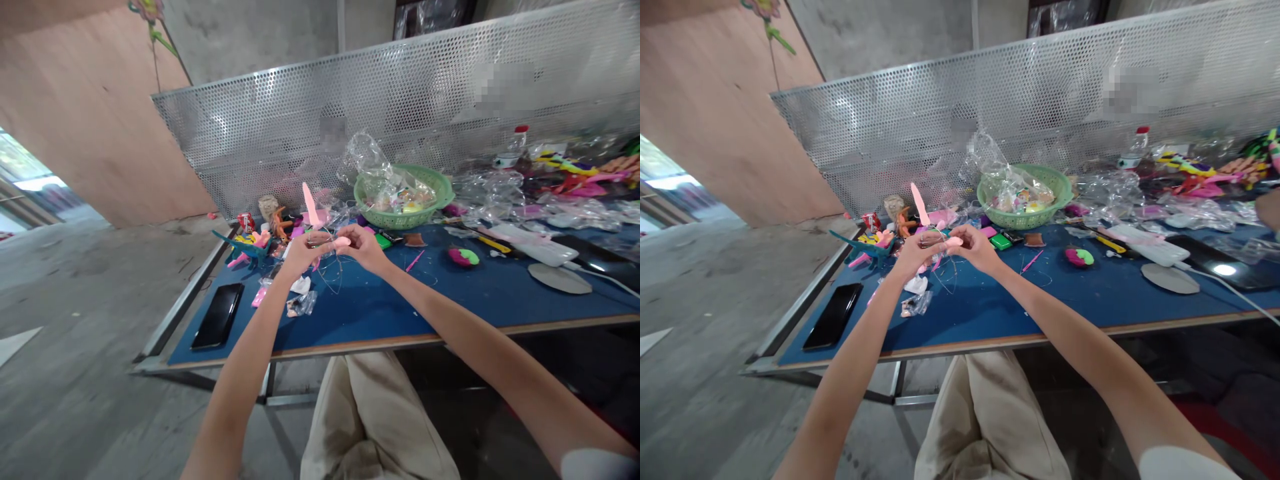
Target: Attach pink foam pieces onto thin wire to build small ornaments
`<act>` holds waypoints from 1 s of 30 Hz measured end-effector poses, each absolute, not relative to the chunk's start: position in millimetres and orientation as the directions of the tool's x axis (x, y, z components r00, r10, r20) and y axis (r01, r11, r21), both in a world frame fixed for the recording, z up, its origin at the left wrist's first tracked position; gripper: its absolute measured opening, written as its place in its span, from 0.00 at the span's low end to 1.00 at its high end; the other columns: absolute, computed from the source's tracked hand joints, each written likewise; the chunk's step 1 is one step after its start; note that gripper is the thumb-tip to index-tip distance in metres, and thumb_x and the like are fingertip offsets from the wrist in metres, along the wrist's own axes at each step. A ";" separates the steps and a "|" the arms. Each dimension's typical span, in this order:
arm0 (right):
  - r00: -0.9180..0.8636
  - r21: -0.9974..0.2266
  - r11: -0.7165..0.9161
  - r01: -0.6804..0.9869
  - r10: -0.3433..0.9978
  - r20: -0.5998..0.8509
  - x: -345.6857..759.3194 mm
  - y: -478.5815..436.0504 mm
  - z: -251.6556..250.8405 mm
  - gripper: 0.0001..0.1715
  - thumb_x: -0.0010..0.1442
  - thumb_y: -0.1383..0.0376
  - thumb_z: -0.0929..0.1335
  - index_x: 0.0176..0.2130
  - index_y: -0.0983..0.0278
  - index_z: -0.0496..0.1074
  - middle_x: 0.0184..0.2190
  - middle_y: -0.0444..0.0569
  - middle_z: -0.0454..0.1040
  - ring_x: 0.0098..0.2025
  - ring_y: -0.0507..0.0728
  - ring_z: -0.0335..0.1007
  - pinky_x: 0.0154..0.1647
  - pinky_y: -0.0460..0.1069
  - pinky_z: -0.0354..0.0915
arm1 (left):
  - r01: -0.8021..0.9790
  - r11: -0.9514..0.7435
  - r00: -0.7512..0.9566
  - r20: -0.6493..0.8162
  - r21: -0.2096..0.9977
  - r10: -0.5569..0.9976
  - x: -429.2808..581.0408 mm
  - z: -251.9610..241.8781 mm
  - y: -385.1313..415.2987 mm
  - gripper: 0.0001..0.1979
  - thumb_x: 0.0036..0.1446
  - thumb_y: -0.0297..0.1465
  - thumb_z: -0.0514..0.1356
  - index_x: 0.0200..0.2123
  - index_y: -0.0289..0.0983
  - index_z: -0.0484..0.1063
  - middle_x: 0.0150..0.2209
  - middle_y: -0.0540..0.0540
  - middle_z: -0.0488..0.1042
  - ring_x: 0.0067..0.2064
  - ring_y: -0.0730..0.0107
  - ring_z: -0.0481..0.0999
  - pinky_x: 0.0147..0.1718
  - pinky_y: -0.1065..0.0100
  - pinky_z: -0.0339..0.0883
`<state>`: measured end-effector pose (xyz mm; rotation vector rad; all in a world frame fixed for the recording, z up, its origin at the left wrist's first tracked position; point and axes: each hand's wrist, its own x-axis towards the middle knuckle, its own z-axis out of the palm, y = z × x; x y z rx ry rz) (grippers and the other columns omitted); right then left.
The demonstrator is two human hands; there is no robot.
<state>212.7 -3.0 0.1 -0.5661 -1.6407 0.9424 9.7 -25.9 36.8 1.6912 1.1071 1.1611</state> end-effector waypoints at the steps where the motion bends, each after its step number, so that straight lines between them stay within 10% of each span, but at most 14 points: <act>1: -0.281 -0.790 0.607 -0.084 0.746 0.604 214.6 -3.5 1.4 0.34 0.50 0.45 0.80 0.49 0.58 0.75 0.44 0.50 0.78 0.43 0.59 0.77 0.44 0.54 0.75 | 0.222 -0.278 0.189 0.239 0.934 0.952 9.3 35.5 -24.9 0.26 0.48 0.51 0.73 0.44 0.40 0.80 0.23 0.52 0.71 0.19 0.77 0.63 0.18 0.70 0.56; 5: -0.320 -0.601 0.793 0.099 0.597 0.735 224.8 -7.2 9.8 0.25 0.62 0.51 0.76 0.56 0.53 0.78 0.56 0.53 0.76 0.53 0.62 0.76 0.50 0.56 0.76 | 0.158 -0.203 0.169 0.177 0.966 0.970 8.3 32.0 -21.7 0.27 0.47 0.49 0.74 0.45 0.38 0.80 0.18 0.55 0.64 0.17 0.79 0.58 0.16 0.71 0.50; 15: -0.367 -0.410 0.869 0.277 0.490 0.791 232.8 -13.9 12.8 0.16 0.69 0.61 0.71 0.54 0.52 0.82 0.48 0.45 0.85 0.49 0.58 0.83 0.52 0.53 0.79 | -0.171 -0.050 0.262 0.095 0.984 0.960 11.3 33.9 -23.5 0.28 0.38 0.41 0.81 0.40 0.32 0.81 0.17 0.59 0.62 0.14 0.89 0.51 0.13 0.76 0.41; 30: -0.409 -0.117 0.943 0.313 0.244 0.879 245.0 -14.1 13.8 0.20 0.71 0.66 0.69 0.59 0.51 0.79 0.52 0.42 0.84 0.50 0.57 0.84 0.53 0.50 0.80 | -0.334 0.374 0.480 -0.186 0.865 0.858 6.6 42.6 -26.7 0.07 0.61 0.25 0.69 0.36 0.33 0.73 0.26 0.53 0.76 0.10 0.93 0.50 0.09 0.85 0.41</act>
